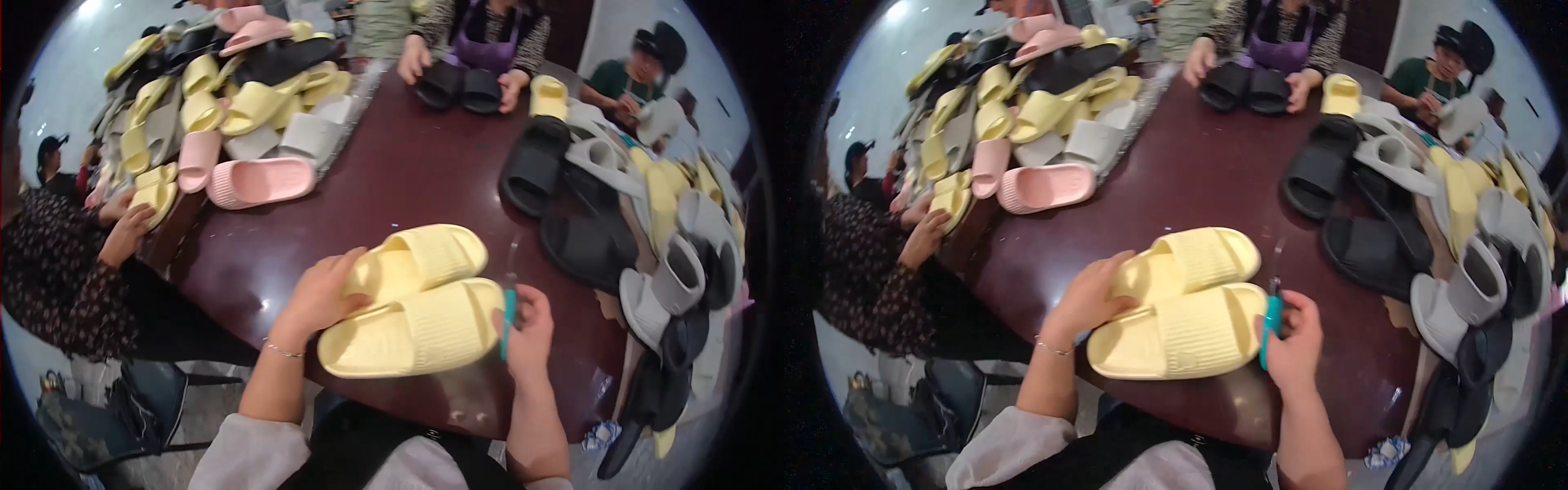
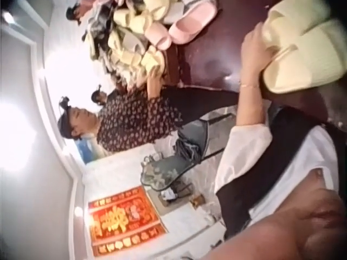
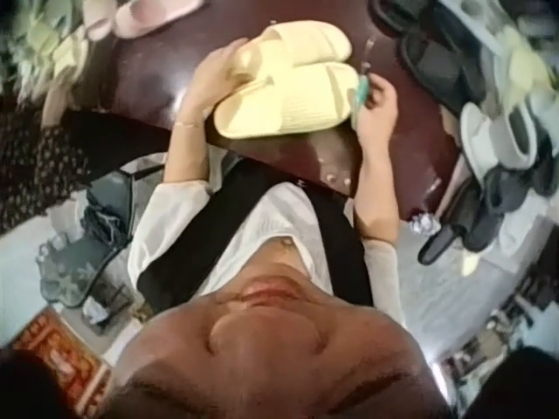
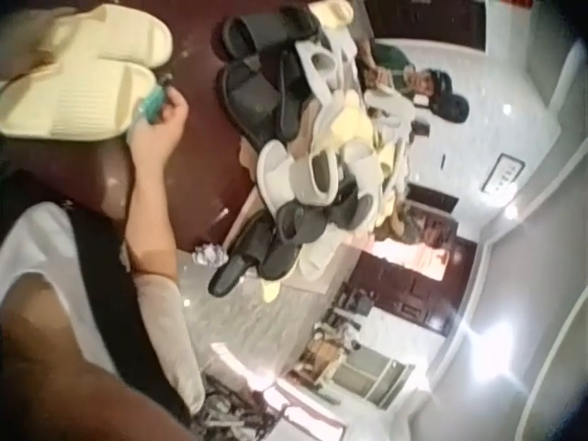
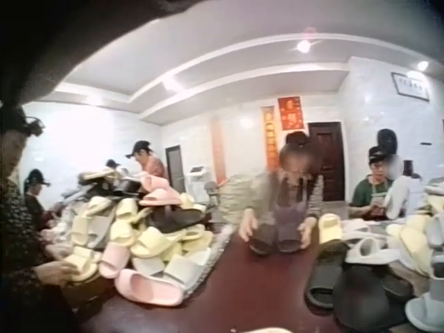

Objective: Trim excess material and loose threads from newly manufactured slippers using scissors.

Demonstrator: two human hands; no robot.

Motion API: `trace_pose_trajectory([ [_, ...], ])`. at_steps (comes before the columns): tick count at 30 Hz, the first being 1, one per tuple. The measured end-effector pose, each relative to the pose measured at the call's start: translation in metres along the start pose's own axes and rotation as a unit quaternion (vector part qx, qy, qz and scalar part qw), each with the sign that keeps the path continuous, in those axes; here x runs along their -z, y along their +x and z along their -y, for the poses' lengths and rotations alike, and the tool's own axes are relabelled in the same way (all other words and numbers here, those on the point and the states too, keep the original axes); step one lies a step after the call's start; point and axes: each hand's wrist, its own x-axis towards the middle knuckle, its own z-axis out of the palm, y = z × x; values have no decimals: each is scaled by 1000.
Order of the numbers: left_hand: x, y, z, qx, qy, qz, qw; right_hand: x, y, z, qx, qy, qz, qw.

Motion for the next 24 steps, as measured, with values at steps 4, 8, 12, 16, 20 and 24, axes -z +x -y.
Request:
trace_pose_trajectory([
  [4,11,5,-14,61,-61,18,996,6,2,-5,-25,45,-21,998],
  [8,10,2,-6,79,-87,57,991,5,1,-3,-35,107,-51,992],
  [12,6,1,11,151,-206,40,966,6,3,-4,-30,166,-92,981],
  [16,-14,1,26,169,-399,-113,894,3,7,-5,-2,214,-168,962],
  [20,-16,-1,-9,127,-555,-188,801,-5,6,-5,-12,246,-209,946],
  [24,-15,3,-33,91,-586,-216,775,-12,-2,0,-56,264,-139,953],
])
